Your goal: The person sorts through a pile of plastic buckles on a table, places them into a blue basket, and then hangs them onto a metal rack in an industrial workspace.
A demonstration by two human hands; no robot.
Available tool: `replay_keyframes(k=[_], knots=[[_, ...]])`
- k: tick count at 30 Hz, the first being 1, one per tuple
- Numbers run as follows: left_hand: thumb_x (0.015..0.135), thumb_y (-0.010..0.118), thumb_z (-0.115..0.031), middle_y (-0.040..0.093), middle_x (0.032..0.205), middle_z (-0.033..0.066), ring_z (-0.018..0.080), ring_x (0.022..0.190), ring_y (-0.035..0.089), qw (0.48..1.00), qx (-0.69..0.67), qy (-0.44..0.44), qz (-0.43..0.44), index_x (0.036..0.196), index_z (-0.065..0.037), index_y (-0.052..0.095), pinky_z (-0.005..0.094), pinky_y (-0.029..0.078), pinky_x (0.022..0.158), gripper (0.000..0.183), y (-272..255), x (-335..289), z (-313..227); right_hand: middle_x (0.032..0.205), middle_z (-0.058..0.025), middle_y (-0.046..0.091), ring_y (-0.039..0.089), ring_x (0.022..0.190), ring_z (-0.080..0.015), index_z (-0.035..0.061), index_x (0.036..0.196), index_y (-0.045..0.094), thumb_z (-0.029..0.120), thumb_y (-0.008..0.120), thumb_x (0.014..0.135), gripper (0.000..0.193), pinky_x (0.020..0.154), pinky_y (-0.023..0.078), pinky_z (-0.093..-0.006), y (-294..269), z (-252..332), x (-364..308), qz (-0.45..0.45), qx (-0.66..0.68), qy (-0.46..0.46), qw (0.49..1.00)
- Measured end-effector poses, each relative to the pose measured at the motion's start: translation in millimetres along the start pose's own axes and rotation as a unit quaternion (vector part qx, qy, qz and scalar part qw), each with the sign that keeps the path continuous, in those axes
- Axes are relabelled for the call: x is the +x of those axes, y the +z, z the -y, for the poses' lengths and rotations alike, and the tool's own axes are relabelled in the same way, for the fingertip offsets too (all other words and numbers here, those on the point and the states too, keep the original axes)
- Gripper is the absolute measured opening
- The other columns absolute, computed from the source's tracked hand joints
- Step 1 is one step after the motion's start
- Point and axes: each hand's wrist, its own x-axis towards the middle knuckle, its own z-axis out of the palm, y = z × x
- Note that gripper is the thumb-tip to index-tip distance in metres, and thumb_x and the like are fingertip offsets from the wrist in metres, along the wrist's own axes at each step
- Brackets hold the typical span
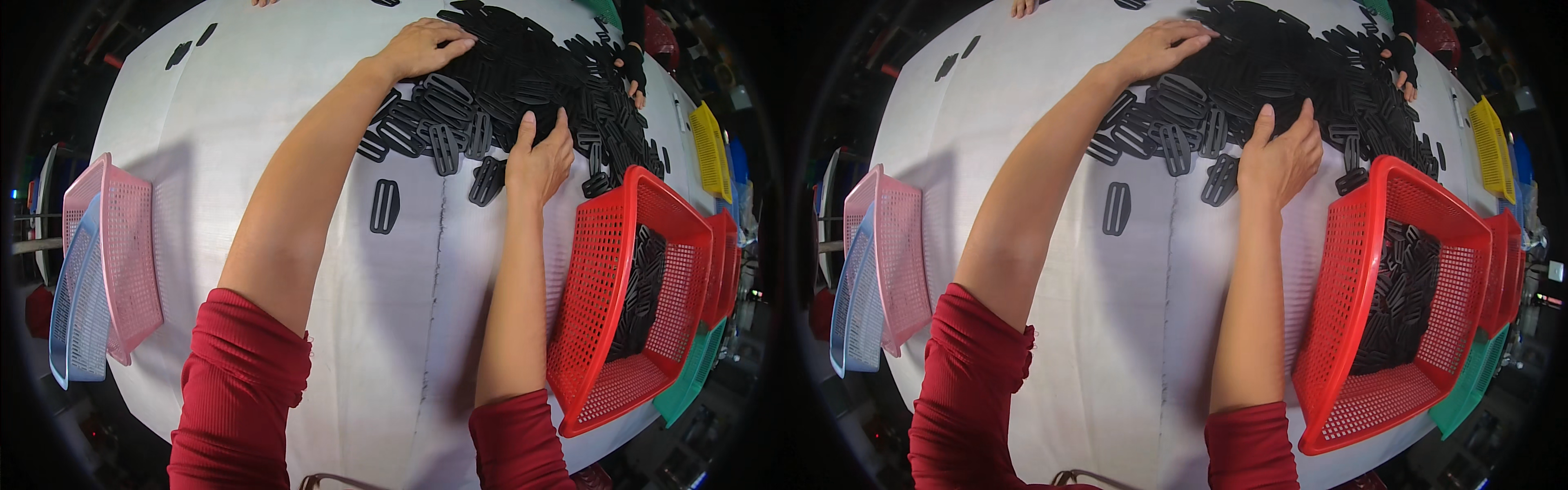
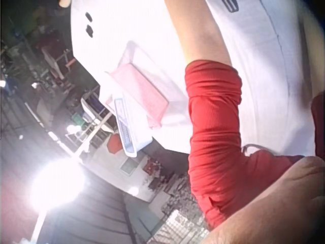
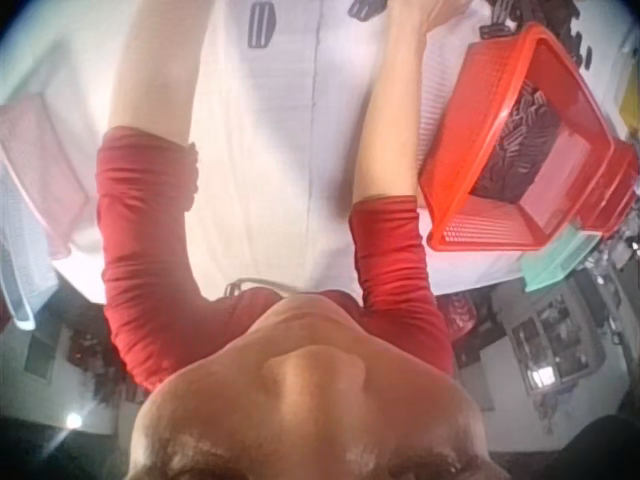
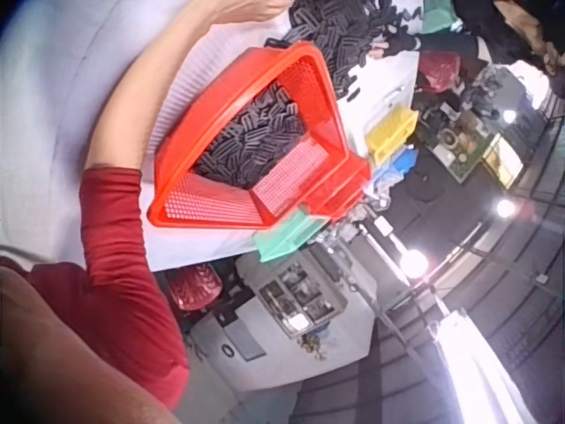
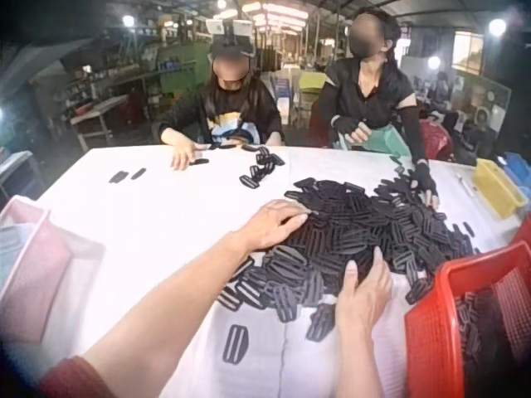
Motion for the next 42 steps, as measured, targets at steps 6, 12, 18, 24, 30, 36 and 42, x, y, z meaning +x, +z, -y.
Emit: replay_keyframes(k=[6,12,18,24,30,36,42], knots=[[0.091,0.054,-0.033,0.057,0.129,0.005,0.0289,0.122,0.045,0.994,-0.088,0.02,0.061,0.121,-0.023,0.063,0.04,0.031,0.109,0.032,-15,-35,-47,0.126,-0.018,0.054,0.046,0.119,-0.0369,0.0075,0.131,0.049,0.045,0.053,0.091,0.056,0.1,0.035,-0.0467,-3,2,-2,0.063,0.079,-0.106,0.989],[0.091,0.055,-0.022,0.061,0.121,0.0069,0.0283,0.115,0.05,0.977,-0.194,-0.024,0.081,0.12,-0.013,0.063,0.0374,0.036,0.104,0.031,-39,-100,-101,0.116,-0.0166,0.059,0.052,0.11,-0.0353,0.0059,0.123,0.056,0.035,0.06,0.089,0.045,0.093,0.039,-0.044,-24,10,-34,0.095,0.148,-0.147,0.973],[0.086,0.061,-0.01,0.061,0.115,0.0142,0.0317,0.112,0.052,0.96,-0.262,-0.039,0.091,0.107,-0.003,0.065,0.0414,0.038,0.1,0.022,-64,-201,-165,0.109,-0.0132,0.062,0.056,0.104,-0.0324,0.0047,0.115,0.061,0.028,0.062,0.087,0.036,0.091,0.039,-0.0413,-90,11,-103,0.203,0.222,-0.184,0.936],[0.085,0.06,-0.007,0.065,0.104,0.0142,0.0309,0.106,0.056,0.909,-0.366,-0.076,0.185,0.1,0.001,0.066,0.0416,0.042,0.096,0.018,-122,-261,-221,0.106,-0.0055,0.065,0.057,0.103,-0.026,0.01,0.092,0.072,0.02,0.069,0.079,0.017,0.091,0.039,-0.0371,-162,17,-150,0.305,0.273,-0.223,0.885],[0.089,0.056,-0.017,0.059,0.122,0.0128,0.0322,0.122,0.046,0.985,-0.003,-0.138,-0.101,0.114,-0.005,0.062,0.0432,0.035,0.103,0.028,-139,-223,-92,0.114,-0.0146,0.06,0.053,0.109,-0.0339,0.006,0.113,0.064,0.027,0.059,0.089,0.031,0.098,0.037,-0.0423,-89,9,-80,0.145,0.203,-0.084,0.965],[0.095,0.043,-0.047,0.048,0.139,0.0073,0.0298,0.137,0.032,0.977,0.114,-0.171,-0.06,0.133,-0.012,0.05,0.0568,0.016,0.112,0.052,-77,-143,-11,0.121,-0.0181,0.057,0.048,0.117,-0.0356,0.0044,0.125,0.055,0.034,0.056,0.091,0.045,0.1,0.035,-0.0446,13,10,-6,0.072,0.077,-0.107,0.989],[0.096,0.04,-0.04,0.05,0.137,0.0086,0.0268,0.134,0.039,0.998,0.03,-0.034,0.042,0.131,-0.014,0.052,0.0506,0.023,0.112,0.045,-34,-88,-60,0.118,-0.0047,0.062,0.051,0.118,-0.026,0.0128,0.117,0.063,0.035,0.057,0.09,0.036,0.102,0.035,-0.0404,22,37,1,0.139,0.111,-0.257,0.95]])
